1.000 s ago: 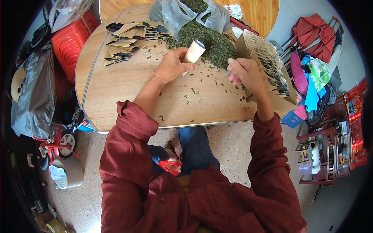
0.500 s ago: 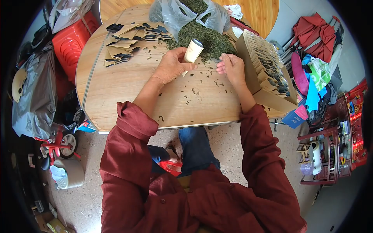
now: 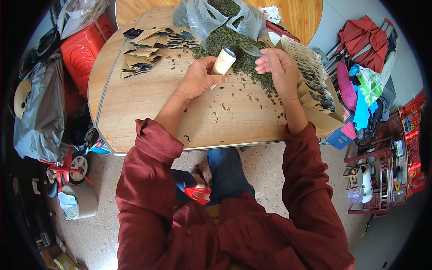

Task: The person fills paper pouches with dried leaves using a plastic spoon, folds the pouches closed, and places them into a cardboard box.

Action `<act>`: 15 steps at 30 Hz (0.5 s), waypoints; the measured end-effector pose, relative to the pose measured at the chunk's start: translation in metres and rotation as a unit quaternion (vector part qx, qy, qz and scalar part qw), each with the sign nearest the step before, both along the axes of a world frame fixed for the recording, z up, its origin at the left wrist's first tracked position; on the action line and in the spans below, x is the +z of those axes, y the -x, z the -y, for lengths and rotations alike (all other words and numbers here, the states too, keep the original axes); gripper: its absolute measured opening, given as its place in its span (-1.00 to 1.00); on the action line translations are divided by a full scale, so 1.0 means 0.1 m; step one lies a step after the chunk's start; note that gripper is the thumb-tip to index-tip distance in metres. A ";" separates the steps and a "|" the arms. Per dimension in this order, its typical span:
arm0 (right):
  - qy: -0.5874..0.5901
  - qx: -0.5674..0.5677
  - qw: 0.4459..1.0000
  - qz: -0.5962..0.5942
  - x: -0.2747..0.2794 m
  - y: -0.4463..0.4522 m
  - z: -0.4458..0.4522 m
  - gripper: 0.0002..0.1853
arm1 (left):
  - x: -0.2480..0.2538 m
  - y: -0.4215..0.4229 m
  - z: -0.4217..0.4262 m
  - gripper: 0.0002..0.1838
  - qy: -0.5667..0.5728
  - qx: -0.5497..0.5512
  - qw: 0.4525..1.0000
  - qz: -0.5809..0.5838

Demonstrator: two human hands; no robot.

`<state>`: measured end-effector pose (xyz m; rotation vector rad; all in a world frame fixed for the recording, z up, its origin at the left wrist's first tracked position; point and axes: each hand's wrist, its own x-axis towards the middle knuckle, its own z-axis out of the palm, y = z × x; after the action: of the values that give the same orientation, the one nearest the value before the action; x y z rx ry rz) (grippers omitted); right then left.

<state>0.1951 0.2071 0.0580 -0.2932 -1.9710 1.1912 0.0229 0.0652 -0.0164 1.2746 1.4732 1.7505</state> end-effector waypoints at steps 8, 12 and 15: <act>-0.101 0.066 0.988 0.094 0.29 0.00 0.19 -0.72 | -0.08 0.05 -0.04 -0.56 0.002 0.043 0.997 -0.065; -0.263 0.041 0.952 0.148 0.41 0.01 0.29 -0.77 | -0.06 0.05 -0.03 -0.53 0.025 0.068 0.993 -0.095; -0.382 0.054 0.912 0.138 0.42 0.08 0.33 -0.80 | -0.02 0.03 0.00 -0.52 0.044 0.076 0.991 -0.104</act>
<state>0.1874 0.1746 0.1003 0.0630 -2.5570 0.3700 0.0201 0.0653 -0.0189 1.3626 1.7870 1.6662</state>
